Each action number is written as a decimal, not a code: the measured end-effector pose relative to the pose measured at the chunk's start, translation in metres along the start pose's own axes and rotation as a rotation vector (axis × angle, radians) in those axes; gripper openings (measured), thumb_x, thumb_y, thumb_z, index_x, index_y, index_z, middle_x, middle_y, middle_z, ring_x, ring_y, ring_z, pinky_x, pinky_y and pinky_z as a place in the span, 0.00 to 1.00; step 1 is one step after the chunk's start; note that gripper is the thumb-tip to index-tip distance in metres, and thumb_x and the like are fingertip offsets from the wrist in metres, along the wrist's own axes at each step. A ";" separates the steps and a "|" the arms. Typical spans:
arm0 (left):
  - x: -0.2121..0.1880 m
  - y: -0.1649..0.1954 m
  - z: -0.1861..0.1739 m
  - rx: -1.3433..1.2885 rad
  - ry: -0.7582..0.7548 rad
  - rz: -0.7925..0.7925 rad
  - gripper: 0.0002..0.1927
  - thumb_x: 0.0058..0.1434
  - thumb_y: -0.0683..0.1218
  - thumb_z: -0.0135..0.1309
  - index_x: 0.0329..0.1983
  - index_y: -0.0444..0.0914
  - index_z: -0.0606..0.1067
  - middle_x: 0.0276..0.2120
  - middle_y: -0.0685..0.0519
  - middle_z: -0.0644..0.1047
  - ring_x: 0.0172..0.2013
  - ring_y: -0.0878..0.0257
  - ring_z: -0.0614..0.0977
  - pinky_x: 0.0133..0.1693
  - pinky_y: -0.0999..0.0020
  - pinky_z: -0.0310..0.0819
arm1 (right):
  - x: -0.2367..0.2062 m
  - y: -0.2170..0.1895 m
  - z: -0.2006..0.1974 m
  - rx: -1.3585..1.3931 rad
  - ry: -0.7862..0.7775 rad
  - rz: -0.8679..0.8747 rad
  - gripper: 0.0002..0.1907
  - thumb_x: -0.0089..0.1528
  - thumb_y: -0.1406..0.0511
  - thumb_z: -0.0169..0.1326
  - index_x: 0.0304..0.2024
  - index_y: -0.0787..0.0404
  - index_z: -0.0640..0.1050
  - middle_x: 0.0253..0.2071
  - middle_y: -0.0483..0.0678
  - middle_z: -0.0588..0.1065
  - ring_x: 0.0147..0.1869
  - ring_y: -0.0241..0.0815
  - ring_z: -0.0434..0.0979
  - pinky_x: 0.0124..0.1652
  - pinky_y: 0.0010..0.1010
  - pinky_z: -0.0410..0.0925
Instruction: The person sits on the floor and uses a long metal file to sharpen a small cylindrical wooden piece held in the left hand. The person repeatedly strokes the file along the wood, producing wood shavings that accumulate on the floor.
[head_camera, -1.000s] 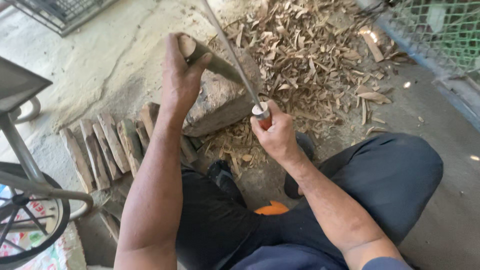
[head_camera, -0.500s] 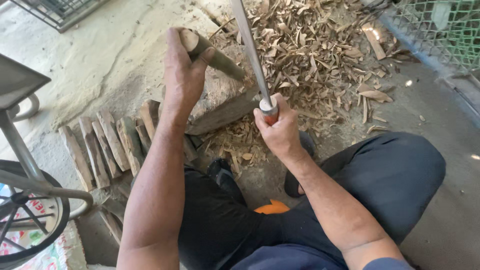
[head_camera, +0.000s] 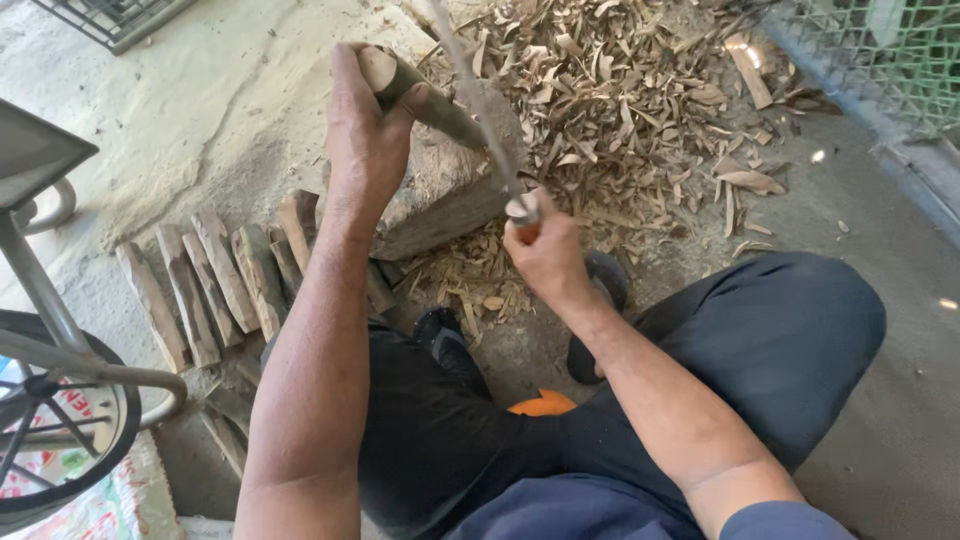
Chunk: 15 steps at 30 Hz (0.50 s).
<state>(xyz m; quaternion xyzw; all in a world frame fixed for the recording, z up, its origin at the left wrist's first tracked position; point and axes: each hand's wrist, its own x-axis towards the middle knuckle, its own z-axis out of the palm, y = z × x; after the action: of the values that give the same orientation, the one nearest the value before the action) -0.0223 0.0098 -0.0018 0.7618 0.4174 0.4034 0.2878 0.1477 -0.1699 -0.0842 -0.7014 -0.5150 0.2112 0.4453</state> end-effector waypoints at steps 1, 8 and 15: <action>0.001 0.001 0.001 0.014 -0.001 0.012 0.21 0.70 0.43 0.62 0.56 0.35 0.63 0.46 0.42 0.77 0.45 0.53 0.82 0.43 0.56 0.84 | 0.003 0.000 0.002 -0.030 -0.053 0.031 0.08 0.62 0.69 0.60 0.43 0.59 0.75 0.26 0.43 0.74 0.28 0.37 0.78 0.29 0.31 0.72; 0.001 -0.004 0.003 -0.027 0.014 0.007 0.19 0.72 0.42 0.60 0.56 0.36 0.63 0.45 0.46 0.78 0.44 0.56 0.83 0.42 0.58 0.83 | -0.002 0.000 -0.016 -0.017 -0.130 0.142 0.08 0.65 0.64 0.59 0.42 0.59 0.74 0.23 0.48 0.70 0.23 0.40 0.70 0.24 0.33 0.65; 0.005 0.003 0.002 -0.043 0.023 -0.016 0.18 0.71 0.42 0.60 0.54 0.35 0.63 0.44 0.45 0.79 0.44 0.56 0.83 0.43 0.57 0.84 | 0.010 -0.007 0.001 -0.031 -0.177 0.221 0.10 0.61 0.66 0.56 0.44 0.58 0.73 0.27 0.46 0.74 0.30 0.35 0.76 0.29 0.29 0.70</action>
<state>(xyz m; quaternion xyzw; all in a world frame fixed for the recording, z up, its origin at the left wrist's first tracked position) -0.0180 0.0121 0.0015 0.7475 0.4178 0.4185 0.3026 0.1470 -0.1599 -0.0769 -0.7393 -0.4750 0.3119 0.3612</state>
